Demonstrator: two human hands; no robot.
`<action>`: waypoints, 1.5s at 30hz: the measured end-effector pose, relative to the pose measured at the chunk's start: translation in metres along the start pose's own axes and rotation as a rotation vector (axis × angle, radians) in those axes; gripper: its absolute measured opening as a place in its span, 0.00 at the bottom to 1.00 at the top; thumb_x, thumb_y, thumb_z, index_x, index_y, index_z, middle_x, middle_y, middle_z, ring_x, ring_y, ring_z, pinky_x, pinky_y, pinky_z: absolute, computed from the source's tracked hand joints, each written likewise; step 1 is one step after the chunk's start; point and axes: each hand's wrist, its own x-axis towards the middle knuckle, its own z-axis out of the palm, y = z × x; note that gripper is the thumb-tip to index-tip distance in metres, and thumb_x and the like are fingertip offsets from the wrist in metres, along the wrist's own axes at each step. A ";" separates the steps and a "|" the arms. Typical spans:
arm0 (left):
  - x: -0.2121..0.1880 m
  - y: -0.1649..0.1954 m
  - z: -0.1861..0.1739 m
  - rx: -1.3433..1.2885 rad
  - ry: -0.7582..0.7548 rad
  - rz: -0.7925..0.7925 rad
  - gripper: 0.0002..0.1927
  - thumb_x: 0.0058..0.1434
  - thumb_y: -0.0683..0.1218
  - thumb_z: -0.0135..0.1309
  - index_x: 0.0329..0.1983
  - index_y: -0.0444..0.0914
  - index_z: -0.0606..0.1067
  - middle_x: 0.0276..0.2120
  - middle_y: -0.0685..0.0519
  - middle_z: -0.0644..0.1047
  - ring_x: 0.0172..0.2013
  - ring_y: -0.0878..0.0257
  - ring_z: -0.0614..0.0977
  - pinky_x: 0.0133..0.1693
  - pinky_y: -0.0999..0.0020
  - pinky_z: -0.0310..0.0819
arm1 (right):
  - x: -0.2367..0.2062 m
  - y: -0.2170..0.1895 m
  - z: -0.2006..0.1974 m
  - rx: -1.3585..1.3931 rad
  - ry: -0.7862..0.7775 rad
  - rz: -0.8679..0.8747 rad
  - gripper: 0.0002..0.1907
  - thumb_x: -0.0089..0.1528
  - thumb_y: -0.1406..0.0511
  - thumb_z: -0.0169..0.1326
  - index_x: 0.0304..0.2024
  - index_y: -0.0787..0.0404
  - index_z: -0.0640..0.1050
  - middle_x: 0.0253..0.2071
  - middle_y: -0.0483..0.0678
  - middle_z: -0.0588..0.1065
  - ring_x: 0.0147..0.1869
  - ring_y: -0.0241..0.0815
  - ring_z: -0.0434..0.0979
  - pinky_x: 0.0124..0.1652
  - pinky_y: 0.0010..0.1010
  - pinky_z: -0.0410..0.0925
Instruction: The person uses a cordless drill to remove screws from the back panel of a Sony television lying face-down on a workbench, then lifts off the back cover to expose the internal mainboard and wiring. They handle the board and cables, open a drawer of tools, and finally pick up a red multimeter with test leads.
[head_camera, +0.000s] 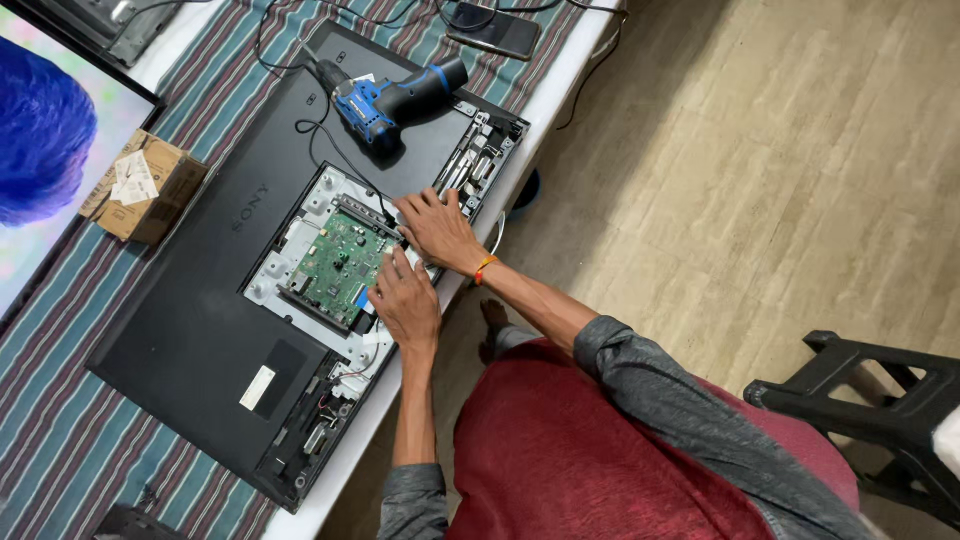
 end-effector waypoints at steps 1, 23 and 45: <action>0.000 0.000 0.001 -0.001 0.031 0.001 0.23 0.69 0.52 0.50 0.63 0.37 0.70 0.55 0.46 0.76 0.53 0.53 0.76 0.51 0.56 0.65 | 0.000 0.000 0.000 -0.021 0.012 -0.009 0.21 0.66 0.57 0.55 0.58 0.59 0.74 0.50 0.46 0.71 0.53 0.46 0.67 0.48 0.45 0.58; 0.002 0.000 0.002 0.068 0.050 0.016 0.18 0.69 0.53 0.51 0.57 0.39 0.73 0.51 0.49 0.77 0.50 0.56 0.77 0.49 0.59 0.66 | 0.004 0.001 0.004 0.004 0.025 -0.024 0.15 0.61 0.61 0.56 0.50 0.57 0.76 0.49 0.48 0.72 0.54 0.48 0.69 0.49 0.45 0.60; 0.003 -0.016 -0.014 -0.434 0.119 -0.181 0.21 0.65 0.51 0.58 0.55 0.35 0.75 0.52 0.45 0.74 0.53 0.48 0.74 0.53 0.52 0.67 | 0.012 -0.003 0.001 0.213 0.075 -0.089 0.16 0.66 0.64 0.60 0.55 0.62 0.77 0.44 0.52 0.77 0.50 0.56 0.72 0.48 0.45 0.64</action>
